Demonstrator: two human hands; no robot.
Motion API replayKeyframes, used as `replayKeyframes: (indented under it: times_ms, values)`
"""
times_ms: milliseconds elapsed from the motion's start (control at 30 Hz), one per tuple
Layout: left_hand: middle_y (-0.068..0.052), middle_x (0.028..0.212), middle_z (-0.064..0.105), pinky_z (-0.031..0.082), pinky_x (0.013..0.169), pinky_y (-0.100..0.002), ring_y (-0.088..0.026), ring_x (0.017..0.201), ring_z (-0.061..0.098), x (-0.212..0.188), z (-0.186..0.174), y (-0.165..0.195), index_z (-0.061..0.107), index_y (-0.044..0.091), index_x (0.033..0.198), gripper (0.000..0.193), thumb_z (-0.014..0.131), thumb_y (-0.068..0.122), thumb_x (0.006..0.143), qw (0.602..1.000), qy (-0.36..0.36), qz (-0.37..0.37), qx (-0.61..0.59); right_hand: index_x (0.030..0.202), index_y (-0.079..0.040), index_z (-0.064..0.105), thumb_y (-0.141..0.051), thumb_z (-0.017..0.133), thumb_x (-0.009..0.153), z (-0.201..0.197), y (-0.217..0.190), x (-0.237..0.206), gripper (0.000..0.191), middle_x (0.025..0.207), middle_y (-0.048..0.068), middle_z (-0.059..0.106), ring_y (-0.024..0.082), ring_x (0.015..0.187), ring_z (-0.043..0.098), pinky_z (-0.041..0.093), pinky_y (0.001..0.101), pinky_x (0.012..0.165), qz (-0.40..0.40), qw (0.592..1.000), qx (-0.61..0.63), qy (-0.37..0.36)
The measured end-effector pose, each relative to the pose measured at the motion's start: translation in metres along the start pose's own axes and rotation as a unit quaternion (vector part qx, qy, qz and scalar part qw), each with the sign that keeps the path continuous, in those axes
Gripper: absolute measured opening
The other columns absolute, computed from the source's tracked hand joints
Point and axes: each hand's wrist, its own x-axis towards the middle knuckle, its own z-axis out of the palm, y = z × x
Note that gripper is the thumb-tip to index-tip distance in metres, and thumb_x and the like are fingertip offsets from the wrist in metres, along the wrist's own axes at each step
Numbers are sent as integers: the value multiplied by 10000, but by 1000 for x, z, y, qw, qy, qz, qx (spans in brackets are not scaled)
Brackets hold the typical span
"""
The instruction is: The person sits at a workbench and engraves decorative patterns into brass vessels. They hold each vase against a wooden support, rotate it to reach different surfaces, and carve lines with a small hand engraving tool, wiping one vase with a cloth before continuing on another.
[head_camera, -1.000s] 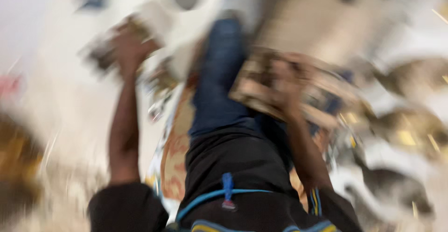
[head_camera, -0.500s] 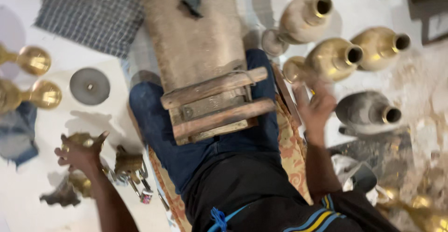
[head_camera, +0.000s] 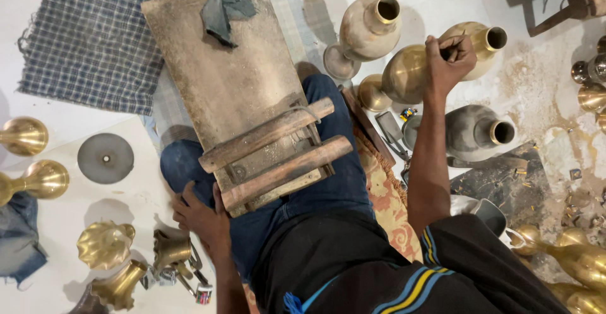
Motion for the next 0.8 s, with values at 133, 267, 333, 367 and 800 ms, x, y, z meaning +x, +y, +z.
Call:
replayKeyframes:
  times_ms: [133,267,333,367,800]
  values:
    - [-183,1388,474,359,1032,-611,-424,1267,426,7,-4,-8,640,161,1337,488,715,499,993,995,-37,-68,-67,746,-45,493,34,794,941,2,8,-2,367,665,5,568,60,593,563,434,218,561,15,999,-10,36]
    - [-178,1323,522,392,1021,-568,-404,1252,475,13,14,-31,708,147,1239,388,764,397,947,993,4,-56,-103,922,-72,508,-37,783,874,-11,13,-24,282,858,-6,570,63,788,572,532,231,700,50,993,36,104]
    - [-175,1265,559,433,1010,-505,-373,1213,529,18,11,-40,746,116,1164,314,780,300,913,986,29,-52,-156,1088,-120,586,-114,781,852,-29,6,-43,306,972,-24,652,73,892,650,582,228,766,140,981,34,129]
    - [-161,1228,600,451,990,-463,-335,1163,555,19,9,-45,743,106,1142,263,761,263,933,961,28,-121,-246,1122,-143,609,-158,770,910,-39,-1,-54,267,958,-24,663,93,863,644,575,241,720,221,969,11,106]
    - [-205,1434,538,418,1149,-479,-378,1372,502,50,-120,147,482,4,1428,780,777,466,874,866,-64,256,-424,1000,-67,627,-234,619,1046,-174,-156,-52,173,1035,71,691,168,1015,692,583,346,933,-136,895,336,-259]
